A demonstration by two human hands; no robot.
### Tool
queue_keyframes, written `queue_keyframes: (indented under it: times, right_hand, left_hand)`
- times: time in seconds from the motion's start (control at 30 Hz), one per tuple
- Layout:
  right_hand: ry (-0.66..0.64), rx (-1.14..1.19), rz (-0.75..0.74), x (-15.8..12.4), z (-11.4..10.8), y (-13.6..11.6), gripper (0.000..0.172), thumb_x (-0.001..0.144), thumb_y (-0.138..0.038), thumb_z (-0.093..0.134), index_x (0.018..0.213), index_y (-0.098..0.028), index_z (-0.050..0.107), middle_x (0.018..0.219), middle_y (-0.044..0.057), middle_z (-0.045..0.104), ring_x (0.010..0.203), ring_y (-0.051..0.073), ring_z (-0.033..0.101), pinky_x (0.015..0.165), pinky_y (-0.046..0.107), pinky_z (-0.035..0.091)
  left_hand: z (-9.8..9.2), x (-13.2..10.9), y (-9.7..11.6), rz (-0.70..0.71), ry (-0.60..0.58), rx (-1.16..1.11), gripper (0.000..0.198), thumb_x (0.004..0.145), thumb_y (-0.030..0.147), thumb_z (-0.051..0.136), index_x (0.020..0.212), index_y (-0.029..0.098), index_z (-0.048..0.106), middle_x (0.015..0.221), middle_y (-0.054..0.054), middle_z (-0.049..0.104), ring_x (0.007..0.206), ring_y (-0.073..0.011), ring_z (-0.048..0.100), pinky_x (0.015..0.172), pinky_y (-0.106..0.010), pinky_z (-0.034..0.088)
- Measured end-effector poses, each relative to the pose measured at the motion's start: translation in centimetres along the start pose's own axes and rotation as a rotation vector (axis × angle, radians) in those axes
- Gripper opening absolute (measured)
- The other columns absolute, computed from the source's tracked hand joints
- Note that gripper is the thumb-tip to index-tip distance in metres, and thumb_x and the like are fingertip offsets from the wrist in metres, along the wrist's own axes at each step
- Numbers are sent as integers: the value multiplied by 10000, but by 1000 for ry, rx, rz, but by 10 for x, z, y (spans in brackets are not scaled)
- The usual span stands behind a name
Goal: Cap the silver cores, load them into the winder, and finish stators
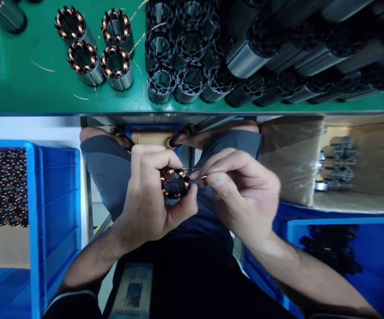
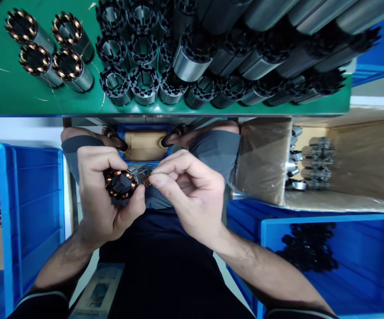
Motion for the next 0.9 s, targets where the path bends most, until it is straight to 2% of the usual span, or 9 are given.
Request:
queue_keyframes:
  times: [0.17, 0.37, 0.47, 0.57, 0.63, 0.7, 0.77, 0.83, 0.9]
  right_hand:
    - [-98, 224, 254, -14, 25, 27, 305, 970, -506, 1055, 1190, -320, 955, 1043, 36, 904, 965, 211, 861, 920, 358, 754]
    - [-136, 168, 212, -7, 15, 24, 108, 1051, -383, 992, 1021, -305, 923, 973, 17, 842, 913, 177, 802, 861, 304, 703]
    - [-251, -61, 37, 10, 6, 1, 91, 1046, -332, 983, 1017, -301, 902, 1099, 54, 819, 1054, 220, 814, 963, 372, 716]
    - [-421, -335, -253, 21, 1, -31, 71, 1043, -270, 950, 1032, -319, 899, 1322, 99, 853, 1282, 313, 832, 1131, 494, 719]
    - [-556, -428, -330, 20, 1, -41, 94, 1053, -229, 906, 1043, -318, 876, 1411, 102, 874, 1349, 350, 844, 1168, 524, 720]
    - [-590, -433, -216, 20, -4, -36, 102, 1068, -212, 878, 1043, -292, 820, 1410, 107, 893, 1345, 350, 868, 1125, 485, 737]
    - [-541, -349, 22, 17, -12, -20, 143, 1105, -253, 864, 1019, -263, 750, 1322, 116, 911, 1232, 310, 902, 984, 393, 750]
    - [-549, -208, 254, 7, -12, -1, 248, 1149, -340, 846, 981, -246, 690, 1195, 107, 913, 1083, 263, 905, 863, 331, 729]
    - [-608, -134, 339, -1, -7, 6, 272, 1194, -367, 790, 983, -238, 678, 1196, 107, 908, 1033, 238, 889, 855, 330, 726]
  left_hand:
    - [5, -6, 0, 100, 49, 210, 316, 1150, 468, 816, 1284, 239, 643, 1185, -108, 706, 1112, -262, 721, 893, -368, 614]
    - [10, -14, 3, 163, 22, 321, 190, 1094, 277, 740, 1276, 257, 691, 1169, -88, 666, 1002, -230, 658, 864, -355, 572]
    - [5, -6, 3, 119, -42, 206, 216, 1042, 206, 760, 1245, 279, 753, 1165, -75, 668, 984, -205, 675, 844, -323, 583]
    - [22, -5, -29, -264, -334, -273, 134, 1168, 340, 671, 1190, 255, 773, 1027, -58, 754, 753, -168, 693, 679, -292, 592]
    - [48, -27, -49, -626, -612, -654, 511, 1268, 608, 430, 1154, 238, 761, 813, -42, 761, 507, -165, 605, 484, -302, 493]
    - [55, -43, -63, -780, -612, -766, 730, 1248, 800, 301, 1163, 235, 756, 686, -23, 724, 397, -162, 527, 398, -301, 392]
    - [35, -37, -69, -581, -329, -506, 659, 1150, 879, 603, 1190, 242, 768, 782, -32, 782, 522, -167, 655, 477, -280, 478]
    - [11, -31, -42, -191, -81, -91, 561, 972, 721, 982, 1242, 266, 796, 1014, -58, 855, 799, -203, 807, 695, -290, 634]
    - [7, -30, -10, 87, -30, 156, 502, 894, 472, 1098, 1263, 281, 816, 1146, -59, 872, 963, -223, 855, 866, -306, 691]
Point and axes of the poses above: each hand's wrist, its own x-axis towards the middle knuckle, its own z-axis out of the palm, y = z × x, the point moved 8 cm from there along x, towards the middle knuckle
